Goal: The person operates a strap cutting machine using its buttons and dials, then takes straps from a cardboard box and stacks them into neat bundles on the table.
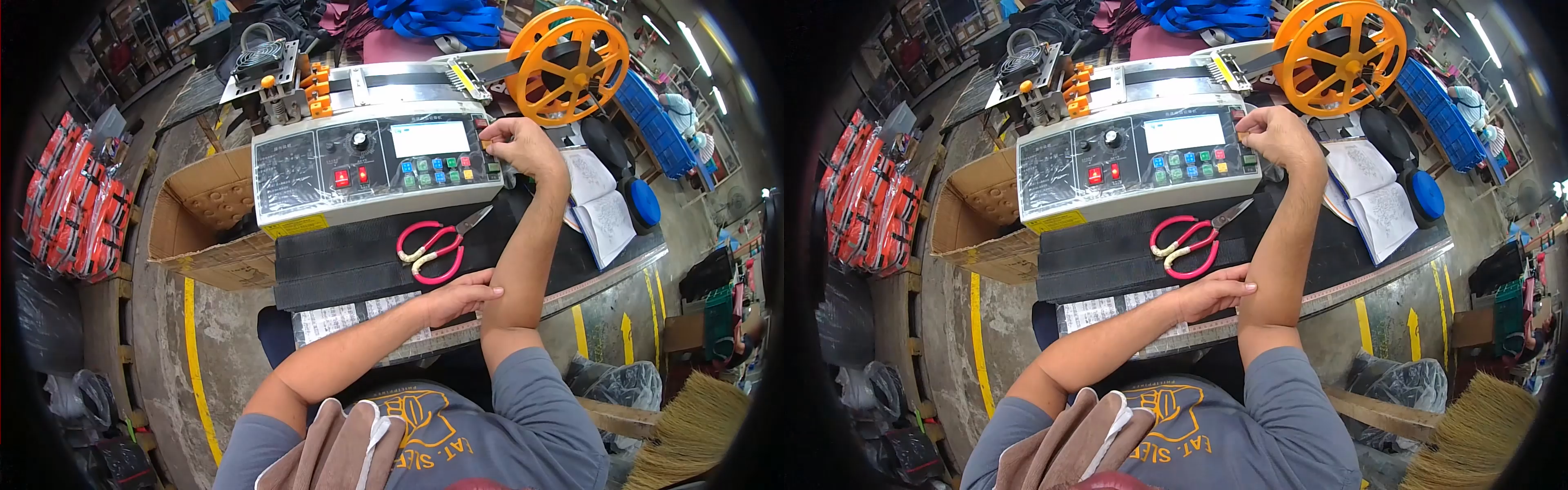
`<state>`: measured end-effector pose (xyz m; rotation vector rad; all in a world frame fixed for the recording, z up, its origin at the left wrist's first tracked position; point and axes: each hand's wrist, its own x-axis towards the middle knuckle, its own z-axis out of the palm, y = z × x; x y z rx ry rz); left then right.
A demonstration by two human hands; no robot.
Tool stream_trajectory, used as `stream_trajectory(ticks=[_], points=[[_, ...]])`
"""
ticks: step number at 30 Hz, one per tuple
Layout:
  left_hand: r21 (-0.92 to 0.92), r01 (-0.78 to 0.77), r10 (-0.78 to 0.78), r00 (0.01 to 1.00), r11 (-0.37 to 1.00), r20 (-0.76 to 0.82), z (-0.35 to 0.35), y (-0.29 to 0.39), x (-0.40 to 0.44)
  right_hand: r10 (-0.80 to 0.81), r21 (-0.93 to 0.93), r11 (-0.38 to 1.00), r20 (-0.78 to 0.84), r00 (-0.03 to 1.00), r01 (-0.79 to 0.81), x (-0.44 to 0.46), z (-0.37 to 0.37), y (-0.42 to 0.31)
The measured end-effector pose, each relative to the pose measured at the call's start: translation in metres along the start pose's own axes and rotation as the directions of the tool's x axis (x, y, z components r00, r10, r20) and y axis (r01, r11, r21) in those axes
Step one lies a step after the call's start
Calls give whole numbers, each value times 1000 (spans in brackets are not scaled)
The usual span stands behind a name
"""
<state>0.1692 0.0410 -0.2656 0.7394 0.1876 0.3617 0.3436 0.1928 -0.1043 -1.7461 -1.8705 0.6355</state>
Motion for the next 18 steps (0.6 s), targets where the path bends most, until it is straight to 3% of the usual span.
stream_trajectory(ticks=[18], points=[[4, -1, 1, 1000, 1000, -9, -1, -3, 1, 29, -28, 999, 7, 1000, -28, 3, -1, 4]])
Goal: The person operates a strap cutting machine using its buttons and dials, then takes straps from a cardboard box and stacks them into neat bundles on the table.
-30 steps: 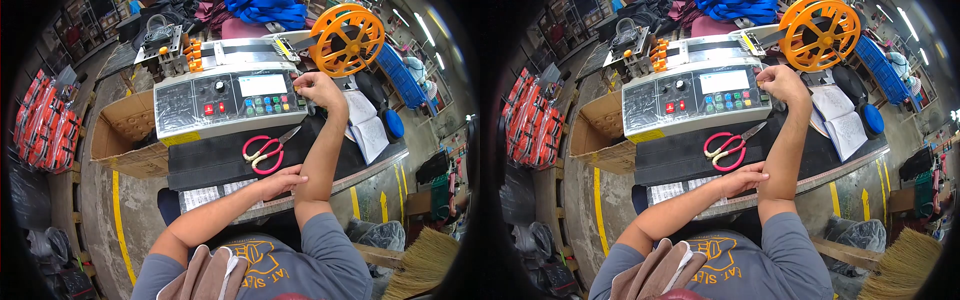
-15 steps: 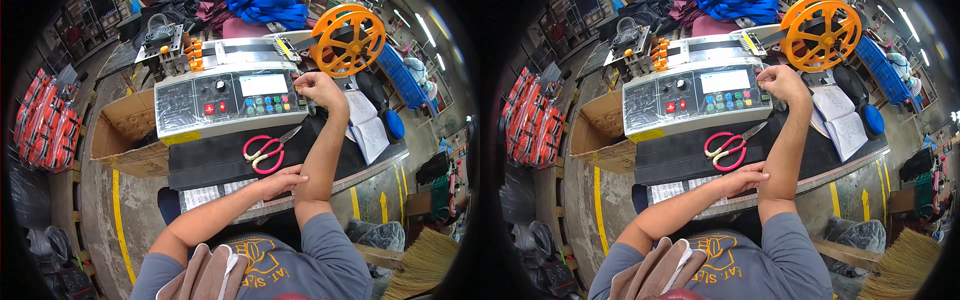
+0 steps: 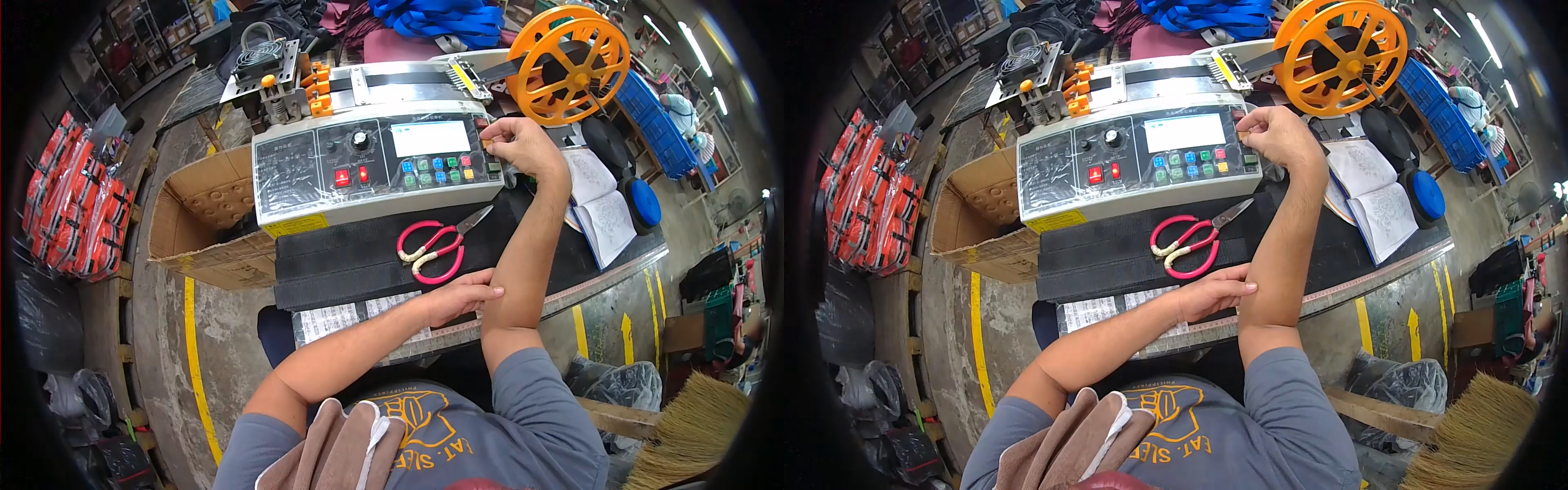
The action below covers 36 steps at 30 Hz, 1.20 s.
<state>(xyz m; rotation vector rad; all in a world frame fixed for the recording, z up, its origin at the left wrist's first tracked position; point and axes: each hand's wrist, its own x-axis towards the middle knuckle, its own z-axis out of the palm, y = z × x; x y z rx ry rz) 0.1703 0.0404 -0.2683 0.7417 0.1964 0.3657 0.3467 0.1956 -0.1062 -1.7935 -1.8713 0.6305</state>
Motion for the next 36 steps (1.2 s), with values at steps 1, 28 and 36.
stream_trajectory(ticks=[1, 28, 36], points=[[-5, -1, 1, 1000, 1000, 0, 0, 0, 0, -3, 3, 1000, 1, 1000, 3, 0, 0, 1], [-15, -8, 9, 1000, 1000, 11, 3, 2, -1, -11, 40, 999, -2, 1000, 11, -3, 1, -3], [73, -6, 6, 1000, 997, -2, -4, -3, 2, -248, 48, 961, -273, 929, 271, -15, -9, -10]])
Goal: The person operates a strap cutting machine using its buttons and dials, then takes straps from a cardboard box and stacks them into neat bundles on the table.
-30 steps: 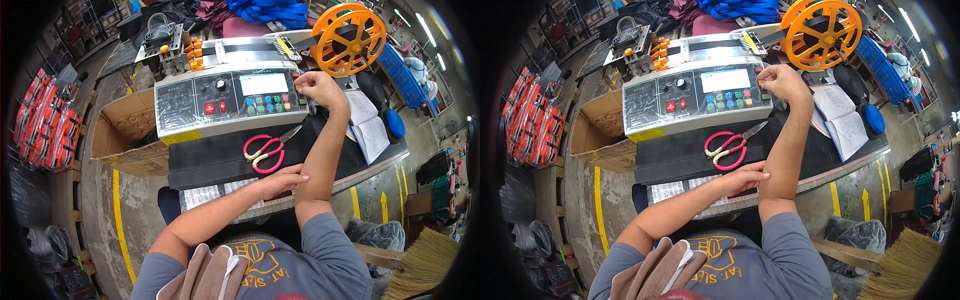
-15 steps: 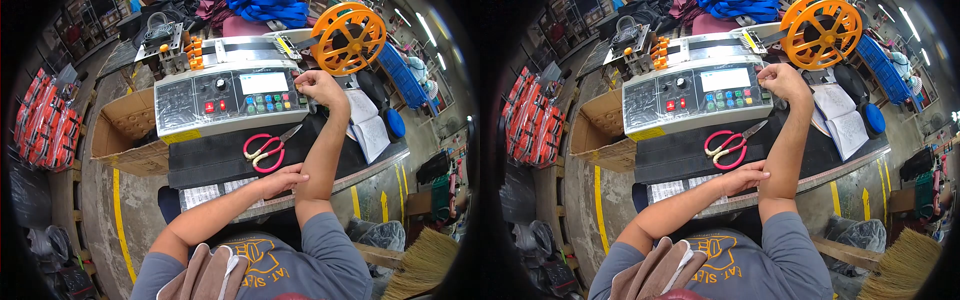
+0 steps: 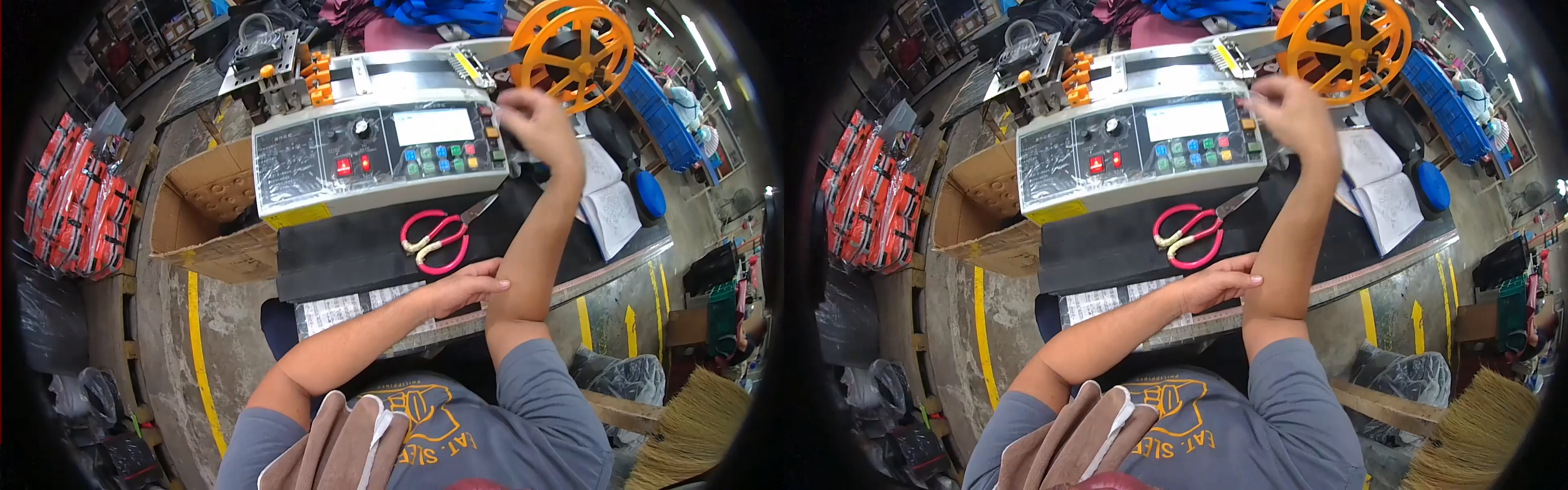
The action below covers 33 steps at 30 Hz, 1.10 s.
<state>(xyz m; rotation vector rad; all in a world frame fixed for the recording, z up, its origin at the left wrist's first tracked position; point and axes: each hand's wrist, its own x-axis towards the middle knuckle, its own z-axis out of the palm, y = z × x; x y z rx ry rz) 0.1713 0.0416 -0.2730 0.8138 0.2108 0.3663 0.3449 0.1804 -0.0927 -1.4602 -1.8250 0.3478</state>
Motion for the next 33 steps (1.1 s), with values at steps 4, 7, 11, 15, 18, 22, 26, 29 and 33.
stream_trajectory(ticks=[4, 7, 11, 15, 18, 22, 26, 29, 33], points=[[-63, -82, 85, 995, 995, 56, 1, -3, 2, -281, 449, 813, -256, 925, 372, -14, -28, -28], [-53, -40, 43, 997, 998, 58, 2, 1, 1, -551, 759, 390, -262, 793, 522, -32, -54, -40], [-48, -19, 21, 999, 999, 44, 4, 8, -3, -672, 805, 199, -303, 676, 559, -59, -61, -74], [-31, -25, 27, 998, 999, 60, 1, 7, -3, -733, 802, 170, -285, 618, 573, -73, -49, -91], [-12, -14, 15, 998, 1000, 64, 0, 11, -2, -775, 780, 183, -260, 577, 598, -85, -41, -104], [21, -22, 21, 1000, 1000, 14, 13, 15, -13, -814, 758, 192, -231, 533, 623, -101, -36, -112], [13, -70, 69, 994, 997, 90, -1, 5, 3, -856, 744, 202, -182, 484, 637, -117, -41, -120], [5, -93, 91, 986, 996, 138, -2, 1, 2, -867, 743, 200, -170, 469, 638, -120, -43, -123], [30, -46, 42, 992, 998, 119, 1, 7, -5, -884, 733, 200, -151, 442, 650, -126, -48, -127]])
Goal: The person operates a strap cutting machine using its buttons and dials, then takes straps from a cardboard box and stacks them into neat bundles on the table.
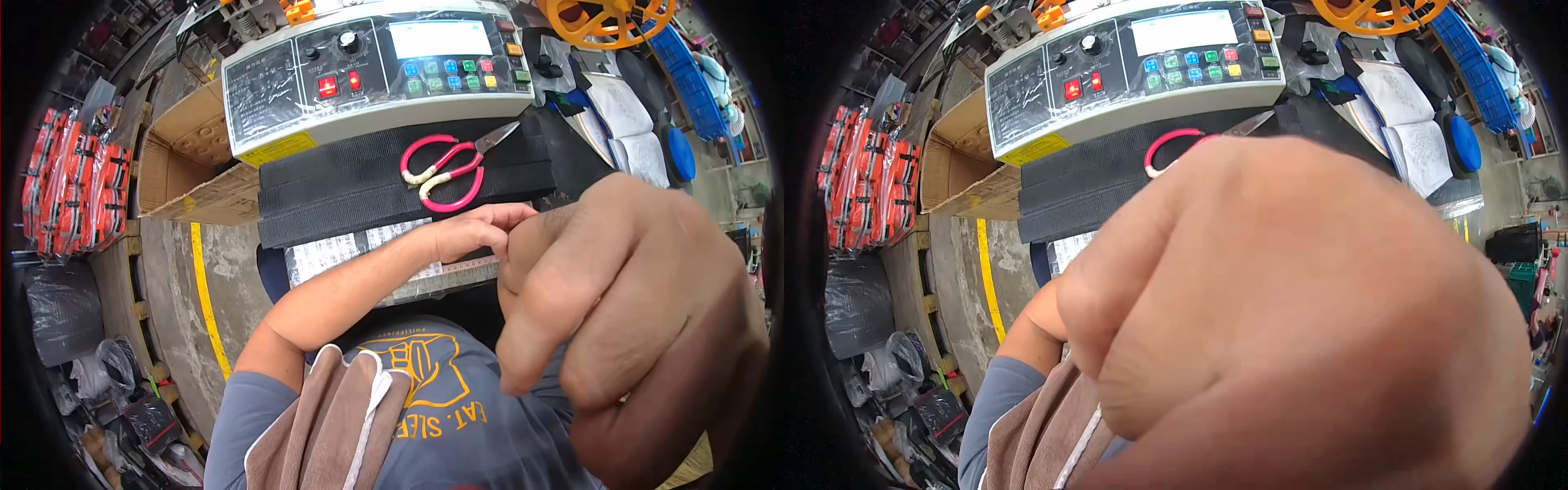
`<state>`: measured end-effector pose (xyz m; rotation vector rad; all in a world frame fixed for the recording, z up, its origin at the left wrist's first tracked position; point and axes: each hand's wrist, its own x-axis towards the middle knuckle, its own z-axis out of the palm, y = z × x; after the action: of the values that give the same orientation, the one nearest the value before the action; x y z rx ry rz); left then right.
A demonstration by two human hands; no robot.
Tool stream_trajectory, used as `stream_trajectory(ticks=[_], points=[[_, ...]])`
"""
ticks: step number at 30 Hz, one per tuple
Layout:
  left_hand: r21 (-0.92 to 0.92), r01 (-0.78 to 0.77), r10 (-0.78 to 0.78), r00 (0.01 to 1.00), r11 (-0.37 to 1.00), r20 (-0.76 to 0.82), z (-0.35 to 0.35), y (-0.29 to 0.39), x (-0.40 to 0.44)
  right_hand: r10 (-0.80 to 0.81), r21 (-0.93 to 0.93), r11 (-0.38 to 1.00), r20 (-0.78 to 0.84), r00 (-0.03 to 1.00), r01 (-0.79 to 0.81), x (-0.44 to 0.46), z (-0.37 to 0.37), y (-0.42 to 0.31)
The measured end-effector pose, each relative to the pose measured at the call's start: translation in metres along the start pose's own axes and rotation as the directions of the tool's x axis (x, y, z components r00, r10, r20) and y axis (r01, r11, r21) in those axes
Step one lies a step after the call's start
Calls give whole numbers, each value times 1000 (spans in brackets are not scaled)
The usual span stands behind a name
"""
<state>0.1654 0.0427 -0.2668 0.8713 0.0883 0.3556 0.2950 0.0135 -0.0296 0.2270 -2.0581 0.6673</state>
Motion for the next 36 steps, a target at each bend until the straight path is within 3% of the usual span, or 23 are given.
stream_trajectory(ticks=[2, 4, 6, 7, 9, 11, 12, 13, 14, 15, 16, 17, 19, 21, 24, 25, 28, 31, 32, 36], points=[[12, 4, -4, 1000, 1000, 17, -1, 0, 2, -15, -4, 1000, 10, 1000, 15, 5, 2, 1], [195, 100, -103, 995, 976, 3, 22, 22, -9, -31, -11, 999, -15, 999, 31, 12, 2, 4], [311, -18, 5, 999, 950, 40, 17, 6, -5, -48, -34, 998, -46, 998, 46, 19, -2, 1], [518, -34, 1, 998, 855, 64, 29, 20, -11, -45, -56, 998, -81, 996, 40, 21, -6, -5], [857, -34, 136, 990, 514, -43, 63, 49, -47, 13, -154, 987, -233, 972, -50, 13, -14, -13], [953, -101, 370, 929, 286, -13, 87, 76, -98, 139, -254, 925, -466, 874, -282, -15, -18, -8], [949, -80, 508, 857, 304, -91, 95, 89, -129, 200, -278, 868, -563, 802, -412, -29, -19, -2], [941, -63, 628, 759, 331, -170, 99, 97, -161, 279, -317, 744, -653, 705, -588, -39, -17, 3], [860, -177, 805, 478, 479, -350, 94, 87, -187, 329, -447, 622, -595, 733, -642, -43, -14, 11], [841, -142, 838, 267, 523, -476, 76, 91, -225, 387, -571, 488, -537, 750, -660, -44, -9, 19], [887, -39, 888, -11, 460, -460, 52, 98, -255, 441, -589, 434, -521, 731, -682, -52, -1, 27], [866, -51, 822, -293, 497, -489, 21, 100, -281, 492, -609, 382, -503, 711, -695, -61, 7, 38], [742, -93, 518, -659, 664, -546, -48, 92, -343, 460, -747, 341, -397, 794, -571, -73, 30, 68], [620, -296, 408, -540, 727, -736, -91, 84, -379, 510, -864, 213, -300, 806, -457, -72, 60, 90], [347, -504, 213, -306, 790, -928, -117, 101, -378, 514, -836, 254, -309, 800, -486, -52, 102, 126], [239, -553, 134, -224, 798, -965, -124, 105, -376, 498, -832, 276, -305, 812, -482, -44, 114, 136], [80, -606, 103, 2, 792, -995, -166, 117, -378, 452, -860, 159, -373, 810, -484, -18, 146, 163], [95, -567, 103, -17, 818, -994, -177, 129, -368, 538, -866, -42, -441, 719, -499, -6, 159, 169], [93, -531, 74, -57, 842, -996, -178, 130, -365, 567, -855, -46, -448, 691, -517, -6, 159, 170], [106, -711, 24, -125, 695, -992, -197, 123, -398, 467, -840, -65, -503, 728, -539, -15, 170, 169]])
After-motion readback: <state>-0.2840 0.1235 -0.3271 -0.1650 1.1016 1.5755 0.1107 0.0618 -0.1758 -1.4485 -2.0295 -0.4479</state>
